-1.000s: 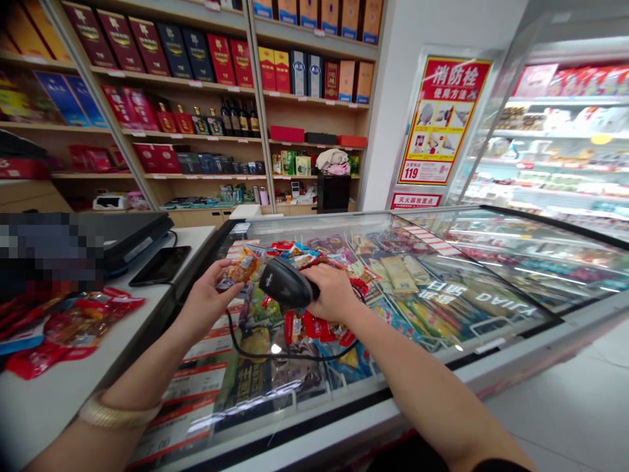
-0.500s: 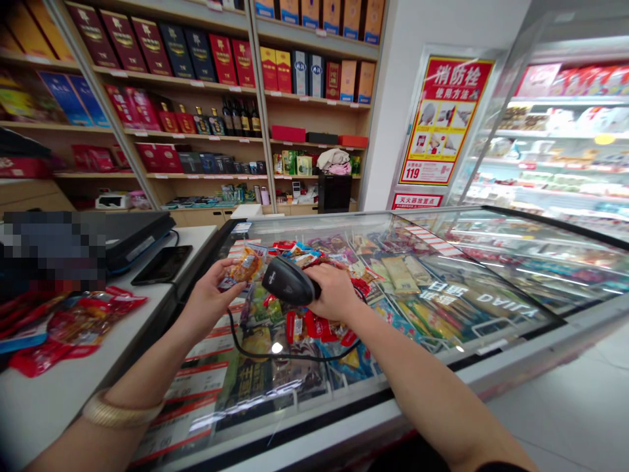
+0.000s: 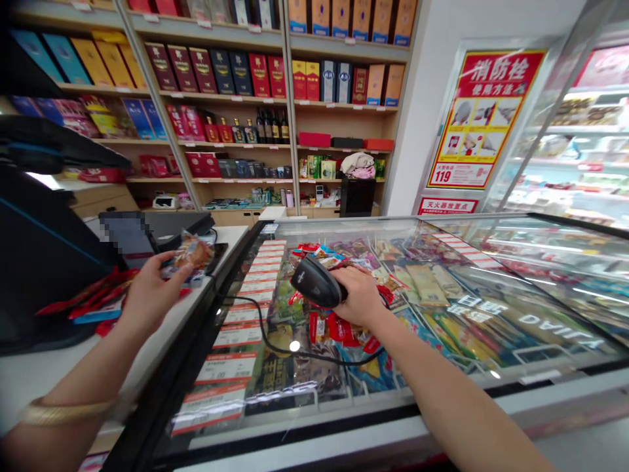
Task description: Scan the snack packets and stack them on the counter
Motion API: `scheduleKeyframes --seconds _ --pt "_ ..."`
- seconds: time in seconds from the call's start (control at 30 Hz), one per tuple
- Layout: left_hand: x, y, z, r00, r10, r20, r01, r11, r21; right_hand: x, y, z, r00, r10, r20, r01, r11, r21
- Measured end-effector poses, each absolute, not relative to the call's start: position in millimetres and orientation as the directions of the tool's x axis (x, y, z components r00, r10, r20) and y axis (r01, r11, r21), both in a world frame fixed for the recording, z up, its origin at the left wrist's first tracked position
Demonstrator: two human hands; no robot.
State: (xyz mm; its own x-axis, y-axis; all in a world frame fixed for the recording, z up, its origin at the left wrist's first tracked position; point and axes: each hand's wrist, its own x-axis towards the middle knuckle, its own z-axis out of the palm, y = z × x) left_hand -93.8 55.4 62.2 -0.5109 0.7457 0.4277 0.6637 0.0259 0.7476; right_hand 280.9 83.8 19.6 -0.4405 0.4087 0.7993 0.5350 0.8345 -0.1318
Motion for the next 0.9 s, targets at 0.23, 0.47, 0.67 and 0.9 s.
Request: scheduleKeyframes --seconds 0.23,0.47,0.67,0.9 --pt "-151.4 12.6 55.2 -0.341 0.791 0.508 0.94 0.284 0.19 278.4 80.2 23.4 -0.435 0.4 0.806 0.55 0.828 -0.114" --pt "-142.5 6.8 43.2 -0.266 0.858 0.439 0.93 0.348 -0.115 278.0 80.5 22.3 -0.424 0.398 0.814 0.554 0.824 -0.115" --pt "-144.2 3.4 41.0 -0.31 0.797 0.518 0.934 0.357 0.011 282.0 86.6 18.5 -0.426 0.415 0.804 0.563 0.817 -0.124" --pt "-130.8 7.9 63.3 -0.333 0.59 0.735 0.943 0.201 0.266 285.4 93.6 15.4 -0.38 0.446 0.81 0.596 0.788 -0.154"
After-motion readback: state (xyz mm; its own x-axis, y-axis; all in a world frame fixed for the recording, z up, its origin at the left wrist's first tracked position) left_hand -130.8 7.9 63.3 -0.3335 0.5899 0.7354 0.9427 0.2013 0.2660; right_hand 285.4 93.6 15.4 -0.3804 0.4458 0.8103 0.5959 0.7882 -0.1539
